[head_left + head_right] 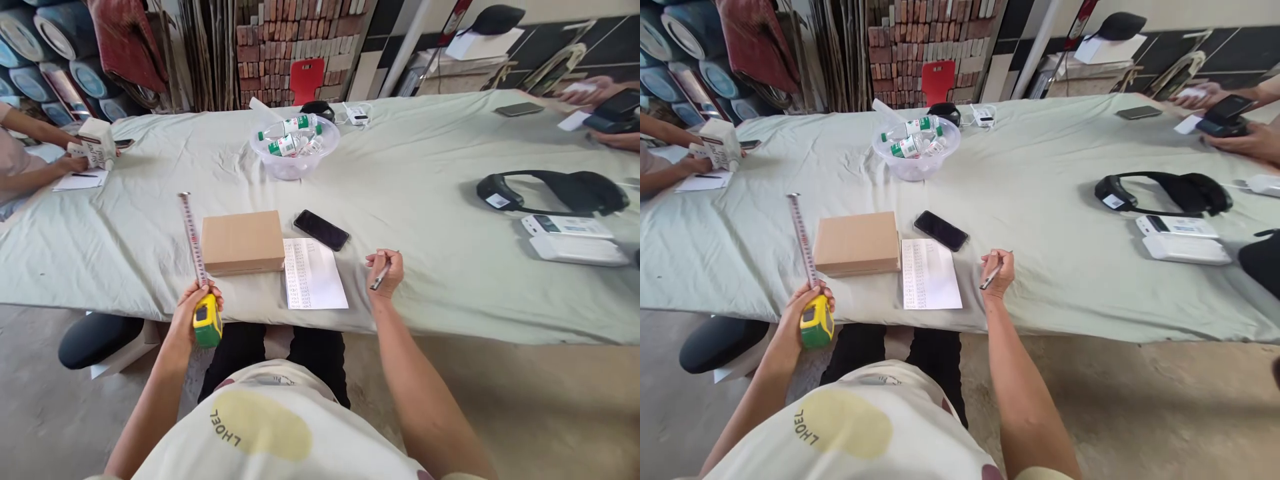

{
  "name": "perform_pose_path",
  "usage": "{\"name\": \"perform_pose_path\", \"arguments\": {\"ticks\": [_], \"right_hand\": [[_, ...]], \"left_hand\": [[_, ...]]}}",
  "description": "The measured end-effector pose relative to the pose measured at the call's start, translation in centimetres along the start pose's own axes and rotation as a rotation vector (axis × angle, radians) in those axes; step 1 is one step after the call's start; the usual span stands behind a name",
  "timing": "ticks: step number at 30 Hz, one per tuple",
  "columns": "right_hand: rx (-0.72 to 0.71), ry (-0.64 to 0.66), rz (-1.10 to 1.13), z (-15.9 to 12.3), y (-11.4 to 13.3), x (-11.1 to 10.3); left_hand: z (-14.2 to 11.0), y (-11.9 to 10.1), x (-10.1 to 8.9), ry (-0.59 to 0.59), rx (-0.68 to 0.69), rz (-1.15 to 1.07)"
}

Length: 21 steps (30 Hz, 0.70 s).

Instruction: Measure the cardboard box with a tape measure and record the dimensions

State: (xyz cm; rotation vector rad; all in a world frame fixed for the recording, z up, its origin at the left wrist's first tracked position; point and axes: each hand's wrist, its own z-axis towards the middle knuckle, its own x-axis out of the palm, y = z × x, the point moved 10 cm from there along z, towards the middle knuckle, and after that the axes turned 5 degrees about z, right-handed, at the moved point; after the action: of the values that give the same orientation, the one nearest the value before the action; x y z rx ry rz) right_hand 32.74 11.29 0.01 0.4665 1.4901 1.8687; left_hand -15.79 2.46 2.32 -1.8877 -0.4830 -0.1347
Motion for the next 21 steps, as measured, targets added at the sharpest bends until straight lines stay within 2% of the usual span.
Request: {"name": "perform_pose_path", "arguments": {"ticks": [2,4,7,9,11,13,16,19,21], "right_hand": [[-0.01,0.001,0.025,-0.5,1.5,0.5],[-0.015,0.107,0.072,-1.3,3.6,2.3],[-0.007,0.383,0.13,-3.5,7.1,7.1],[-0.032,0.56,0.16,-5.3,9.5,10.7],[-0.014,0.683,0.201,-6.8,10.8,14.3],[0.058,0.745,0.232,-7.6,10.8,17.7],[0.208,0.723,0.2,-8.2,9.0,21.1],[0.33,0.771,0.243,-10.0,7.6,22.6],[0.333,0.815,0.298,-11.3,7.8,22.3]], "left_hand": [[-1.0,1.6,1.5,-0.026,-0.071,0.025],[-1.8,3.2,3.2,-0.02,-0.134,0.032],[-2.6,4.8,5.6,0.029,-0.202,0.044],[-2.7,5.0,6.7,0.038,-0.218,0.052],[-2.6,4.7,7.2,0.023,-0.226,0.05],[-2.5,4.6,7.5,0.007,-0.245,0.038],[-2.4,4.5,7.6,-0.002,-0.253,0.024],[-2.3,4.6,7.3,-0.01,-0.22,0.014],[-2.3,5.0,7.1,-0.015,-0.223,0.006]]}}
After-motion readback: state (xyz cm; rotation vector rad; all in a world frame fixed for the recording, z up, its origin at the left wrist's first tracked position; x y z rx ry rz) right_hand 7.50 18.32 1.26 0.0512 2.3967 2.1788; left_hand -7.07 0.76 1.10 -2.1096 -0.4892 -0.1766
